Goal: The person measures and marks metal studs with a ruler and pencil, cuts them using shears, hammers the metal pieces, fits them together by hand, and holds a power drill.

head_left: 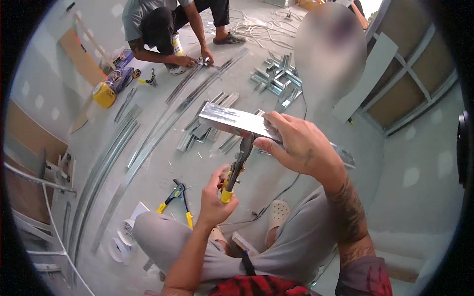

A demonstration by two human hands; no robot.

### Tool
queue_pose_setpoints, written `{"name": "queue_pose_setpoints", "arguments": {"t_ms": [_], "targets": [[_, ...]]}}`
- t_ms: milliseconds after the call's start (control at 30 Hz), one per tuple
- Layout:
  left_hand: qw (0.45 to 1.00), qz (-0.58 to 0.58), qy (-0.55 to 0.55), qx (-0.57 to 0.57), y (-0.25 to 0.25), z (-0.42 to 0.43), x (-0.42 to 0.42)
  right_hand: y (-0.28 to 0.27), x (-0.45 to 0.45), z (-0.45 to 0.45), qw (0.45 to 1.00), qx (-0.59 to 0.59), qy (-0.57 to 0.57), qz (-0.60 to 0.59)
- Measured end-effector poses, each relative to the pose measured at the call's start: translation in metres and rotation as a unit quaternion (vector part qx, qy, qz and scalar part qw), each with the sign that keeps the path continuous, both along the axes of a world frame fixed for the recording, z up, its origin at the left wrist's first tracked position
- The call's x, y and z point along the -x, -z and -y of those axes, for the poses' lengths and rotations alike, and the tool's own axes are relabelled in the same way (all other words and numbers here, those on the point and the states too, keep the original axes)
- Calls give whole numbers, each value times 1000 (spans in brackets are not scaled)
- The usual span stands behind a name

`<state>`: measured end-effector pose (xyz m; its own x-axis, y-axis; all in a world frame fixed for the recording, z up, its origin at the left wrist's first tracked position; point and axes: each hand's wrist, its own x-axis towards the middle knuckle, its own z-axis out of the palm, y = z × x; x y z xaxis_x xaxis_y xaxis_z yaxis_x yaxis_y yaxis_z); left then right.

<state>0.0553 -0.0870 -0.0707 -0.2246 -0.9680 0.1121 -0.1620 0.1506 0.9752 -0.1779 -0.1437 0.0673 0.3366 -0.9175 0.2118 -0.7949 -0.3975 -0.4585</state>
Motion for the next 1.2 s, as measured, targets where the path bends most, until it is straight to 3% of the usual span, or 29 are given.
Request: {"name": "queue_pose_setpoints", "arguments": {"t_ms": [67,500,833,900,1200], "targets": [[995,85,16,-48,1,1,-6,1,-2,0,1000,-1,0,-2],[994,99,-41,31,-11,3,-14,4,-21,-3,999,-22,6,47],[988,140,-61,8,-18,6,-18,6,-25,-7,995,-49,-12,90],[988,96,-64,98,-11,7,-18,8,-27,-7,995,-30,-23,88],[984,144,-97,26,-18,2,-21,8,-30,-5,995,-73,-21,64]]}}
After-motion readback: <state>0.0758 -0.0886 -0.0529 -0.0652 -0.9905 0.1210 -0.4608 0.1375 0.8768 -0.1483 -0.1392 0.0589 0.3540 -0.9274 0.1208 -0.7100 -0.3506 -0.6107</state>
